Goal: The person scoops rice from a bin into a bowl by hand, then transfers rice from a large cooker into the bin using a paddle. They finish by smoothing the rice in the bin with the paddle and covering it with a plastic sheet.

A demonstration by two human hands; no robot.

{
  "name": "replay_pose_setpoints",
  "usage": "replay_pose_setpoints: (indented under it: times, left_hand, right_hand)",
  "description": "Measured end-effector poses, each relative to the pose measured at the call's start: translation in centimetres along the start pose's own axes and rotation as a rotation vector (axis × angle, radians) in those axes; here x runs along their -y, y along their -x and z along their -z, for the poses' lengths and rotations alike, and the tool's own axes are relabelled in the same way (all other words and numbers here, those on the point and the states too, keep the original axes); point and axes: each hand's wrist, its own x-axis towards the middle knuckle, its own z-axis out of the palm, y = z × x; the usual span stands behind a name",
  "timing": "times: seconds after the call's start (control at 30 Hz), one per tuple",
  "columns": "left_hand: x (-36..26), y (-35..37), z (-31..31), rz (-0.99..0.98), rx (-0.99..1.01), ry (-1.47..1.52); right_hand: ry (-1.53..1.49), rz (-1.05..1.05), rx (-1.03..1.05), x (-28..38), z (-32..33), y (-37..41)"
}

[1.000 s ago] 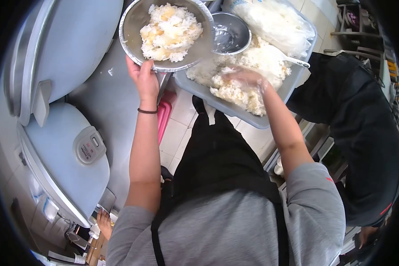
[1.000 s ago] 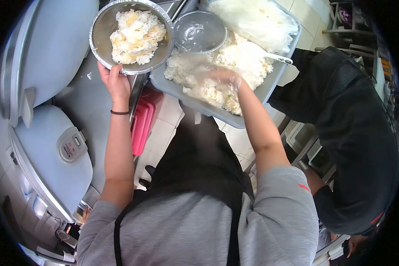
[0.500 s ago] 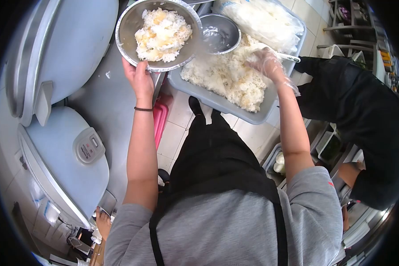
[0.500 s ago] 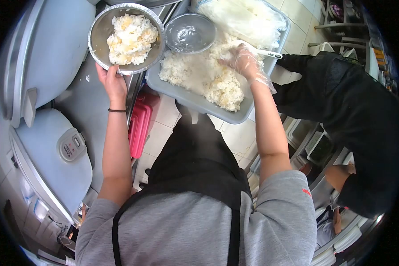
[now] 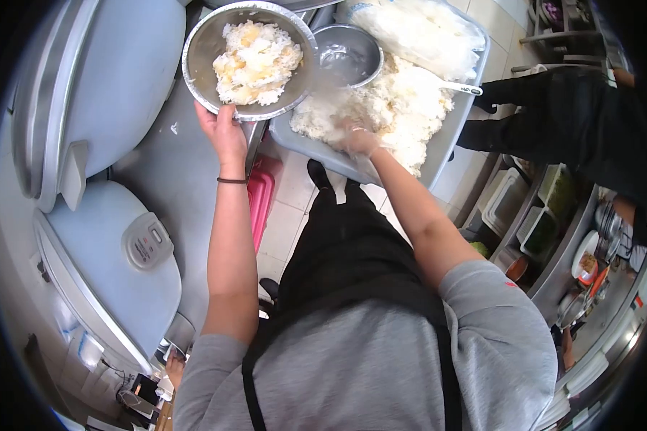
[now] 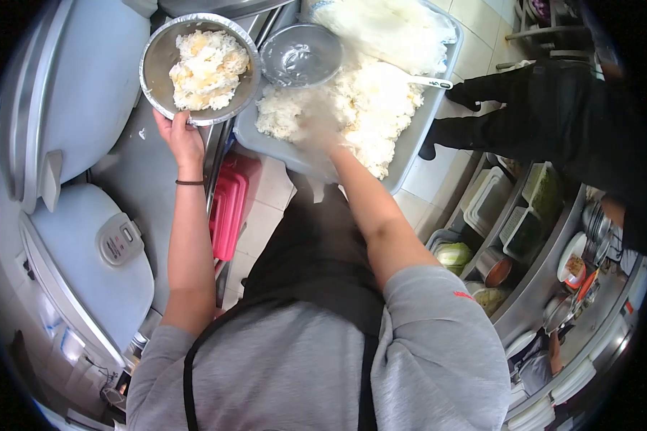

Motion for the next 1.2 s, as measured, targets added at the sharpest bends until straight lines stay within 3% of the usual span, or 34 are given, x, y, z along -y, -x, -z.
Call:
replay_pose_setpoints:
  times: [0.03, 0.13, 0.2, 0.27, 0.37, 0.4, 0.47, 0.5, 0.53, 0.6, 0.63, 0.73, 0.9, 0.97, 1.1, 1.2]
  left_hand:
    - [0.1, -0.2, 0.0, -0.009, 0.008, -0.009]
    - [-0.1, -0.2, -0.1, -0.007, -0.002, -0.024]
    - [-0.1, -0.2, -0.1, -0.003, 0.002, -0.024]
    - [0.1, -0.1, 0.0, 0.008, -0.006, -0.003]
    - [-0.1, 0.0, -0.3, 0.006, -0.022, 0.006]
    - [-0.2, 0.0, -0.4, -0.012, -0.029, -0.003]
    - [-0.2, 0.1, -0.2, 0.015, -0.013, -0.01]
    - [-0.5, 0.2, -0.3, 0.023, -0.015, -0.011]
    - [-0.6, 0.1, -0.5, 0.028, -0.019, -0.011]
    - [-1.1, 0.4, -0.8, 0.044, -0.015, 0.018]
    - [-1.2, 0.5, -0.9, 0.057, -0.01, 0.045]
    - [-0.8, 0.3, -0.7, 0.014, -0.012, 0.031]
    - [-0.5, 0.1, -0.3, 0.025, 0.006, 0.006]
    - [-0.4, 0.1, -0.3, -0.001, -0.001, -0.012]
    - [-0.5, -0.1, -0.2, 0.035, 0.004, -0.01]
    - [-0.4, 0.0, -0.3, 0.023, 0.005, -0.001]
  right_hand:
    - [-0.123, 0.058, 0.091, -0.6, 0.7, -0.2]
    - [-0.178, 0.201, 0.058, 0.3, 5.4, 3.3]
    - [-0.092, 0.1, -0.081, 0.3, 9.2, 5.9]
    - [0.348, 0.02, -0.333, 3.4, 13.9, 8.7]
    - [0.703, 0.156, -0.617, 2.3, 15.1, 8.1]
    - [0.706, 0.153, -0.621, -0.6, 13.3, 6.3]
    - [0.777, 0.213, -0.225, -6.3, 9.0, 3.5]
    - [0.563, 0.066, -0.335, -5.8, 7.9, 3.7]
    - [0.567, 0.065, -0.338, -6.2, 8.6, 4.0]
    - [0.174, -0.024, -0.212, -5.9, 11.5, 6.0]
    - [0.03, 0.104, -0.382, -3.3, 14.0, 8.2]
    - [-0.076, -0.057, -0.573, -1.4, 17.1, 10.1]
    - [0.147, 0.088, -0.696, -1.0, 14.8, 4.6]
    - [0.549, 0.103, -0.67, -1.2, 12.6, 1.7]
    - [0.49, 0.279, -0.67, -3.8, 12.3, 0.4]
    - [0.497, 0.256, -0.639, -4.7, 12.3, 1.3]
